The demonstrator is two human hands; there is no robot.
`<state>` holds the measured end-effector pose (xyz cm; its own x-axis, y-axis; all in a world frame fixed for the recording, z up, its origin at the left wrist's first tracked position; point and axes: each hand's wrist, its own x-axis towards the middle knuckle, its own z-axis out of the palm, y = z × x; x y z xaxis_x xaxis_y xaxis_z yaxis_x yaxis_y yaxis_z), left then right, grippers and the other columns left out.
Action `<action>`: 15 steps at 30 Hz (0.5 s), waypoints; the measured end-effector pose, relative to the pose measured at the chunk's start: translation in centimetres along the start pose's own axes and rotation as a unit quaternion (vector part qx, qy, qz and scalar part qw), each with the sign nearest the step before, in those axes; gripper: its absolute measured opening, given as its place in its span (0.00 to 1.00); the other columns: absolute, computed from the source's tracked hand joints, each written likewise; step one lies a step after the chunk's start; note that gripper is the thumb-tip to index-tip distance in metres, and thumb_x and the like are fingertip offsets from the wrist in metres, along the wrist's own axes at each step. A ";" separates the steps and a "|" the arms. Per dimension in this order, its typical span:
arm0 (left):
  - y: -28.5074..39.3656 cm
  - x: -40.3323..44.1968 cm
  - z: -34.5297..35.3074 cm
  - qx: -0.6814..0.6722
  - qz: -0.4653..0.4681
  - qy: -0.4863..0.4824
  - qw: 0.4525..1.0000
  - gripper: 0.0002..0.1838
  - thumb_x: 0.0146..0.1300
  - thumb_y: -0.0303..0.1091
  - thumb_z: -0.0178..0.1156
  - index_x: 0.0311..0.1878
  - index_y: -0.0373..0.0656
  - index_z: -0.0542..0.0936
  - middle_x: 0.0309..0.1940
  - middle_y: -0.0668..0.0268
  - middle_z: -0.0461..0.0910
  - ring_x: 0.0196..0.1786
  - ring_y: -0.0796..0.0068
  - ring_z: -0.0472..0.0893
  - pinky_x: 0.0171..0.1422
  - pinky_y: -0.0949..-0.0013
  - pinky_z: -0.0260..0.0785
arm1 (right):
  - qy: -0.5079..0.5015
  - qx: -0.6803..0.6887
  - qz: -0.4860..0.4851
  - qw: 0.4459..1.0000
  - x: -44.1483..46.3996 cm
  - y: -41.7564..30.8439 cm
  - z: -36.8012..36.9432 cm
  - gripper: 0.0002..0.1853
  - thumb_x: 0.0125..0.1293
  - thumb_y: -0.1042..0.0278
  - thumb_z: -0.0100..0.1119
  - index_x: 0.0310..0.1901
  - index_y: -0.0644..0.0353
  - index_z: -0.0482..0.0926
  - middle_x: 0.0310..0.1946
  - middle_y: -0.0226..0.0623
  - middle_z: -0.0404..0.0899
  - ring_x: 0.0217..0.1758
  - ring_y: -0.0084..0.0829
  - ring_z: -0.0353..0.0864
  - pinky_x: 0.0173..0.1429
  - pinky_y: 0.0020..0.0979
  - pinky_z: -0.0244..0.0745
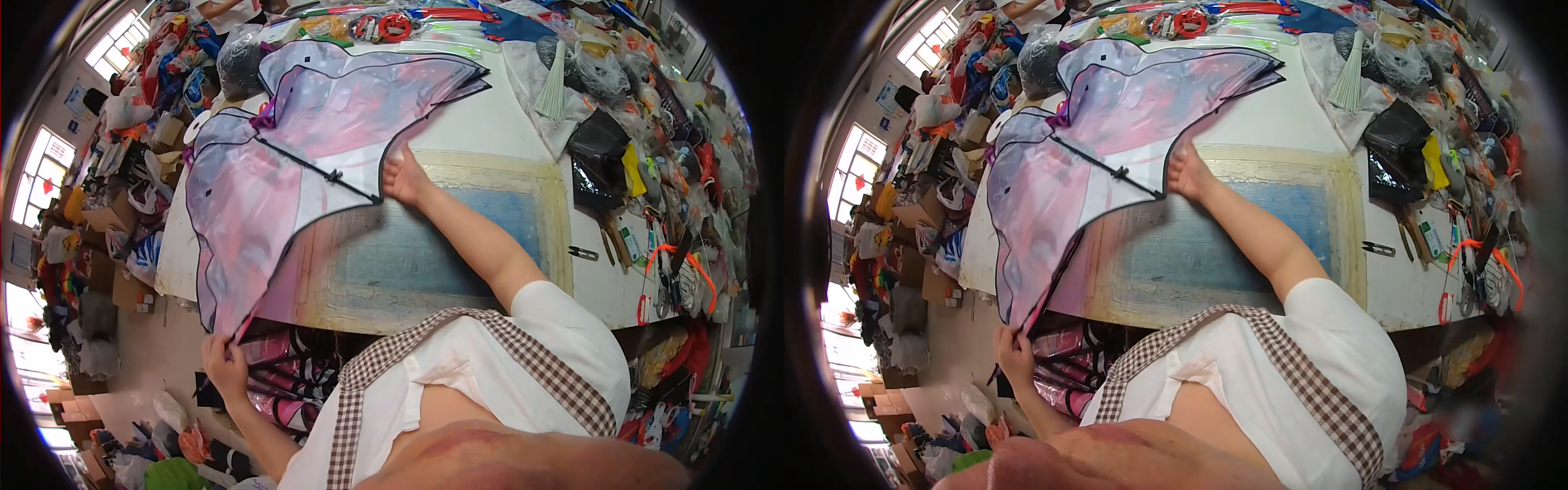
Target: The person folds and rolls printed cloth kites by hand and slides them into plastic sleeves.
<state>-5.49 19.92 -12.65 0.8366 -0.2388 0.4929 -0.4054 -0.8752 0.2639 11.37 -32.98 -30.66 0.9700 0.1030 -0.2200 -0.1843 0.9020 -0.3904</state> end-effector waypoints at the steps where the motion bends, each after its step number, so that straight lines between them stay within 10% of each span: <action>1: -0.4 -1.2 -0.5 0.000 -0.018 -0.014 1.000 0.06 0.55 0.22 0.57 0.37 0.37 0.78 0.36 0.55 0.75 0.43 0.50 0.77 0.50 0.58 0.70 | 0.000 0.000 0.002 1.000 0.8 -1.1 0.7 0.29 0.73 0.35 0.47 0.51 0.58 0.74 0.42 0.37 0.83 0.46 0.38 0.84 0.47 0.39 0.82; 6: -3.4 -5.4 -2.4 0.018 -0.083 -0.021 0.996 0.08 0.53 0.20 0.57 0.37 0.36 0.79 0.36 0.56 0.74 0.43 0.53 0.76 0.50 0.59 0.69 | 0.261 -0.126 -0.197 0.937 3.3 -5.3 1.3 0.22 0.73 0.42 0.54 0.43 0.56 0.74 0.32 0.32 0.79 0.32 0.29 0.82 0.24 0.38 0.72; 11: -3.0 -3.4 -4.1 -0.015 -0.105 -0.020 0.994 0.10 0.58 0.20 0.58 0.43 0.37 0.83 0.35 0.58 0.71 0.41 0.55 0.75 0.48 0.64 0.68 | 0.319 -0.236 -0.304 0.866 1.0 -8.7 -1.0 0.17 0.75 0.49 0.53 0.43 0.57 0.75 0.34 0.32 0.79 0.39 0.31 0.82 0.33 0.37 0.76; 15: 0.9 2.2 -6.0 0.009 -0.028 -0.085 0.996 0.13 0.60 0.21 0.59 0.46 0.40 0.85 0.36 0.58 0.71 0.42 0.55 0.75 0.50 0.64 0.67 | 0.337 -0.067 -0.289 0.893 -1.1 -12.8 -3.0 0.16 0.73 0.53 0.55 0.42 0.60 0.78 0.36 0.35 0.79 0.40 0.36 0.82 0.37 0.43 0.77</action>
<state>-6.24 21.18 -6.36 0.9087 -0.2564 0.3293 -0.3511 -0.8962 0.2711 12.16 -45.95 -28.09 0.6019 -0.6810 -0.4172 0.2563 0.6595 -0.7067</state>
